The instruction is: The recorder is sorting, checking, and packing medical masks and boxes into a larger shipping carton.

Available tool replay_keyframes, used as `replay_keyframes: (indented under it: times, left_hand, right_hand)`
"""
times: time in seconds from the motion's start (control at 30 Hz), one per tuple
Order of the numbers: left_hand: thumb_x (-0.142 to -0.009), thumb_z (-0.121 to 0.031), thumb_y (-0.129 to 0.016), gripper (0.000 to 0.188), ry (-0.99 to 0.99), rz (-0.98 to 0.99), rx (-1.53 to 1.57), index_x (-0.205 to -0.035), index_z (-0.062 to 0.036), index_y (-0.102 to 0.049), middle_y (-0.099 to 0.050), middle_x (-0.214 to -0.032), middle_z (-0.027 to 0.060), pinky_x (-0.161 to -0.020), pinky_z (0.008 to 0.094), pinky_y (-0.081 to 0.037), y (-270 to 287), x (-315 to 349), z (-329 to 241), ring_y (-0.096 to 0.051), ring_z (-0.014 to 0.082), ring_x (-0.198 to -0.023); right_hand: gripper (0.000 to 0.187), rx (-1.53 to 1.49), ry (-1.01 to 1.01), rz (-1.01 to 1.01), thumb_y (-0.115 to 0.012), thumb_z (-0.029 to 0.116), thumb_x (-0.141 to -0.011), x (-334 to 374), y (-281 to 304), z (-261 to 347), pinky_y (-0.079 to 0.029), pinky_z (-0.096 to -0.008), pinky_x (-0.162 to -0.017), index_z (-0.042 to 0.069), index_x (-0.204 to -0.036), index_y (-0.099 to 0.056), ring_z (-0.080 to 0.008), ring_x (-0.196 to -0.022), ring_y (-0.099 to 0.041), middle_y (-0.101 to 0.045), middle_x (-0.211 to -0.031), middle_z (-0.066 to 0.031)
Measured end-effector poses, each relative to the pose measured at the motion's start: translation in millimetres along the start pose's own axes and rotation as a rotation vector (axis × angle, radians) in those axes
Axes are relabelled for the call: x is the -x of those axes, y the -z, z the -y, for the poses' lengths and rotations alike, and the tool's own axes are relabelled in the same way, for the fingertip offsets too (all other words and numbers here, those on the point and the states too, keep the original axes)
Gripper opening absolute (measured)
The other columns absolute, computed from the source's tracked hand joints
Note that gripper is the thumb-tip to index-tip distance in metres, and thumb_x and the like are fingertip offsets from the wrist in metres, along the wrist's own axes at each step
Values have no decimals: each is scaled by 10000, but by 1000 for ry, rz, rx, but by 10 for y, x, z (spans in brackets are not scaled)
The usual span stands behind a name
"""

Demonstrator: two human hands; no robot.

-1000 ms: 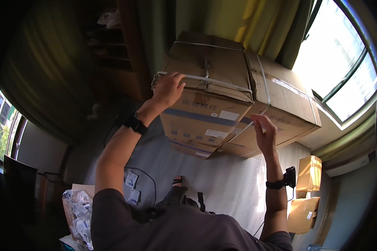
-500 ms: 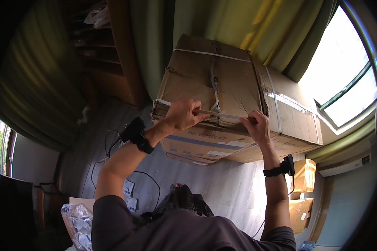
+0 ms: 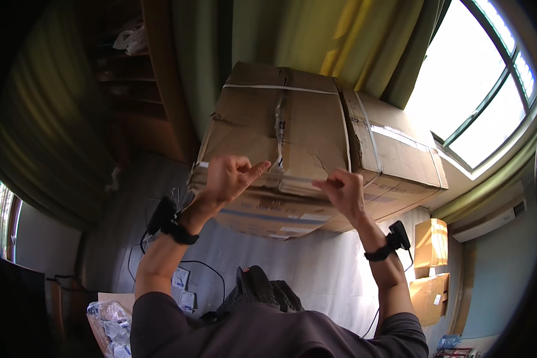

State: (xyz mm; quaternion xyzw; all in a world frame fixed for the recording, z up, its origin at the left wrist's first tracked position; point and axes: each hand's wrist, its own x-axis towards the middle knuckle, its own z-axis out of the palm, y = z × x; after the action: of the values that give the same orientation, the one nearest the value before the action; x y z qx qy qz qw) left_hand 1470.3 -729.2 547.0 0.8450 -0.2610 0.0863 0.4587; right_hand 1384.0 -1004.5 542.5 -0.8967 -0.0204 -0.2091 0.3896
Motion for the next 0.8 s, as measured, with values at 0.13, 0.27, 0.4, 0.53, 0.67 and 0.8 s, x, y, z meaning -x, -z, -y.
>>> replay_keyframes:
  times: [0.13, 0.27, 0.4, 0.53, 0.67, 0.8]
  left_hand:
    - [-863, -345, -757, 507, -26, -98, 82, -518, -18, -580, -521, -453, 79, -397, 287, -320, 122, 514, -146, -426, 111, -385]
    - [-863, -318, -763, 487, 147, -84, 59, -536, -6, -584, -460, -436, 48, -397, 272, -300, 84, 710, -307, -410, 53, -425]
    - [-880, -308, -744, 494, 179, 98, 43, -545, -26, -515, -356, -496, -65, -450, 264, -233, 100, 678, -228, -312, 20, -520]
    - [-883, -375, -732, 505, 108, 179, 94, -555, -68, -501, -326, -518, -81, -478, 264, -219, 70, 734, -251, -287, 26, -527]
    - [-867, -430, -736, 558, 49, 36, -10, -524, -79, -470, -295, -504, -78, -468, 283, -221, 24, 1045, 27, -282, 34, -513]
    - [-897, -368, -722, 561, 81, 14, -66, -510, -87, -430, -306, -511, -96, -484, 265, -220, -32, 1376, -16, -272, 26, -518]
  right_hand:
    - [391, -98, 4, 38, -873, 159, -734, 513, 79, 296, -378, -247, -436, 22, -602, -532, -52, -492, -434, -492, -509, -41]
    - [423, -138, -18, 62, -874, 169, -736, 725, 147, 346, -352, -249, -429, 24, -586, -507, -50, -498, -418, -469, -508, -49]
    - [388, -135, 1, 58, -863, 151, -742, 551, 123, 161, -350, -249, -448, -2, -594, -538, -40, -526, -398, -470, -511, -17]
    - [362, -116, 21, 61, -840, 246, -765, 380, 127, -32, -365, -260, -458, -21, -646, -626, -46, -515, -419, -516, -512, -32]
    - [319, -109, 112, 61, -830, 250, -776, 810, -10, 142, -354, -240, -474, -6, -688, -662, -52, -509, -429, -519, -528, -3]
    - [360, -109, 158, 77, -840, 321, -750, 1226, -13, 172, -422, -288, -495, 9, -688, -672, -156, -466, -486, -582, -543, -80]
